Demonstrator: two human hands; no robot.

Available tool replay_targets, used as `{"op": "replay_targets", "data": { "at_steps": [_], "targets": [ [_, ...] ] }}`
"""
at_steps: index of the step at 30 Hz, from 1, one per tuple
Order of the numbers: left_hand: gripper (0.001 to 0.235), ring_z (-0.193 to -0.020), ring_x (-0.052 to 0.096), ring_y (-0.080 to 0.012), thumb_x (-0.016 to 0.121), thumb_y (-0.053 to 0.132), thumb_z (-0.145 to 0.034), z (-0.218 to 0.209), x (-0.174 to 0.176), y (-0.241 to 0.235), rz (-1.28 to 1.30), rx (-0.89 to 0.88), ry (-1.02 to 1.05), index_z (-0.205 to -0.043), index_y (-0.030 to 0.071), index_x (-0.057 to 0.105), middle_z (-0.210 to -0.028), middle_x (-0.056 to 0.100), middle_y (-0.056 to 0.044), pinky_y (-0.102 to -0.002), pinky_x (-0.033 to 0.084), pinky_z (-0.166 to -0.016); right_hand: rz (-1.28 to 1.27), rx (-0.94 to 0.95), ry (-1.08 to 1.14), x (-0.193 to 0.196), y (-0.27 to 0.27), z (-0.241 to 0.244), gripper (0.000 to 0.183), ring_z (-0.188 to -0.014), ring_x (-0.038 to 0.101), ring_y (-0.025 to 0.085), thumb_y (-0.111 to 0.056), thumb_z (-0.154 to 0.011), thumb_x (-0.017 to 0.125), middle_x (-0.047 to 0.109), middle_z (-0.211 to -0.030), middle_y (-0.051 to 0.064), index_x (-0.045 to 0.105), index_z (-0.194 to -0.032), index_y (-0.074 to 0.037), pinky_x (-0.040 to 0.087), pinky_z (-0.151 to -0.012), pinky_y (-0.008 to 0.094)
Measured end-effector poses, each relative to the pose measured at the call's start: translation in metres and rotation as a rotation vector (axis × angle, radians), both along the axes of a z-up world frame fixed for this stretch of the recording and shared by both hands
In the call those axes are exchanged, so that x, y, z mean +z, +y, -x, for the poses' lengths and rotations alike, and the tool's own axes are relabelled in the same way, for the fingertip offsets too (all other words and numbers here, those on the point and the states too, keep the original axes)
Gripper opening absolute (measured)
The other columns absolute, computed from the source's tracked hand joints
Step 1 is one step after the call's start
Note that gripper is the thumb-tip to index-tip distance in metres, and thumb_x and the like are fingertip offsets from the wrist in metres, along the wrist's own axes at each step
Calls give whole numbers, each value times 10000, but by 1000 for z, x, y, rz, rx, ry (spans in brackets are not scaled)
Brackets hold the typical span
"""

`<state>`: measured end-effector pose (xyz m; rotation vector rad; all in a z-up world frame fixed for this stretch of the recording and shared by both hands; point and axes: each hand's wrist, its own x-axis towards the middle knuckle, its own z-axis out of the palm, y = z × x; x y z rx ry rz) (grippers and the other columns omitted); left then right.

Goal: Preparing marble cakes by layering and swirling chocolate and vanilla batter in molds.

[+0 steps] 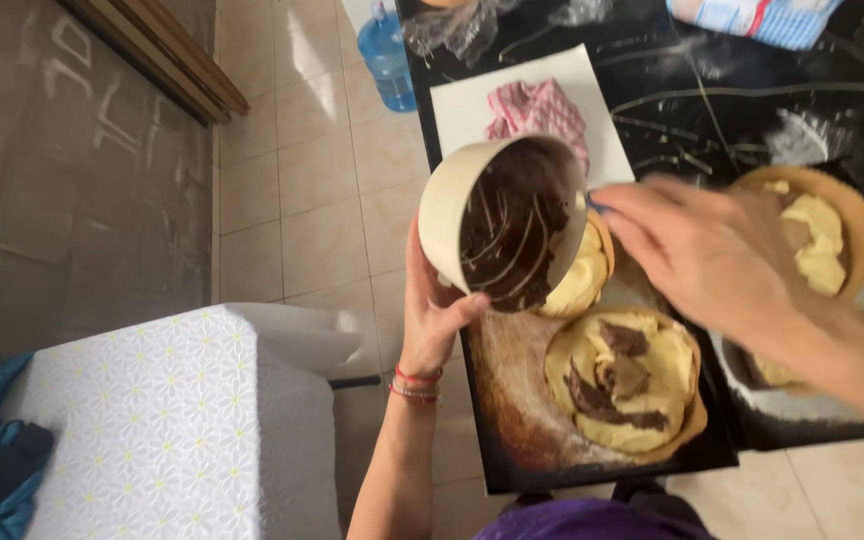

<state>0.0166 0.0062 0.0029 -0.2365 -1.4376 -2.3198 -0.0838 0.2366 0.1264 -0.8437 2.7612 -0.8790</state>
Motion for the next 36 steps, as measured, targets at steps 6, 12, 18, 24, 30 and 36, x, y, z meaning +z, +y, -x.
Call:
{"op": "replay_targets", "data": {
  "at_steps": [6, 12, 18, 24, 30, 36],
  "targets": [
    [1252, -1462, 473, -305, 922, 322, -733, 0, 6, 1, 151, 12, -29, -1662, 34, 134, -1605, 392, -151, -464, 478, -1192, -333, 341, 756, -17, 0, 14, 250, -457, 563, 125, -113, -945, 606, 700, -801, 94, 712, -1171, -104, 423, -393, 262],
    [1339, -1484, 410, -276, 962, 338, -713, -15, -18, 13, -113, 52, 33, -1680, 48, 83, -1611, 377, -131, -443, 386, -1234, -121, 127, -371, -23, -20, -35, 185, -360, 436, 132, -245, -1008, 605, 681, -635, -4, 706, -1155, -199, 343, -357, 298],
    [1325, -1470, 407, -261, 967, 311, -716, -29, -24, 26, -115, 42, 49, -1680, 93, 84, -1603, 366, -120, -427, 379, -1229, 918, -140, -1128, -58, -22, -59, 191, -440, 316, 86, -149, -1007, 523, 432, -568, -7, 666, -1027, -24, 232, -374, 250],
    [1010, -1435, 437, -292, 756, 456, -864, -15, -20, 2, -316, 198, -56, -1609, 52, 207, -1580, 401, -121, -513, 397, -1165, 769, -23, -805, -74, 42, -59, 260, -472, 335, 89, -157, -1023, 489, 427, -600, -27, 713, -1069, -35, 251, -404, 257],
    [747, -1395, 469, -330, 576, 472, -949, 102, -11, -4, -419, -12, -287, -1519, 41, 358, -1544, 428, -158, -628, 429, -1139, 626, -259, -627, -116, 100, -64, 217, -554, 370, 87, -148, -1015, 543, 454, -647, -24, 692, -1113, -24, 323, -489, 257],
    [635, -1302, 527, -437, 538, 403, -932, 304, -52, 58, -458, -374, -448, -1442, 51, 399, -1471, 457, -218, -640, 450, -1087, 427, -340, -520, -93, 117, -64, 279, -678, 558, 38, -235, -938, 663, 620, -765, -64, 693, -1169, -83, 472, -584, 228]
  ]
}}
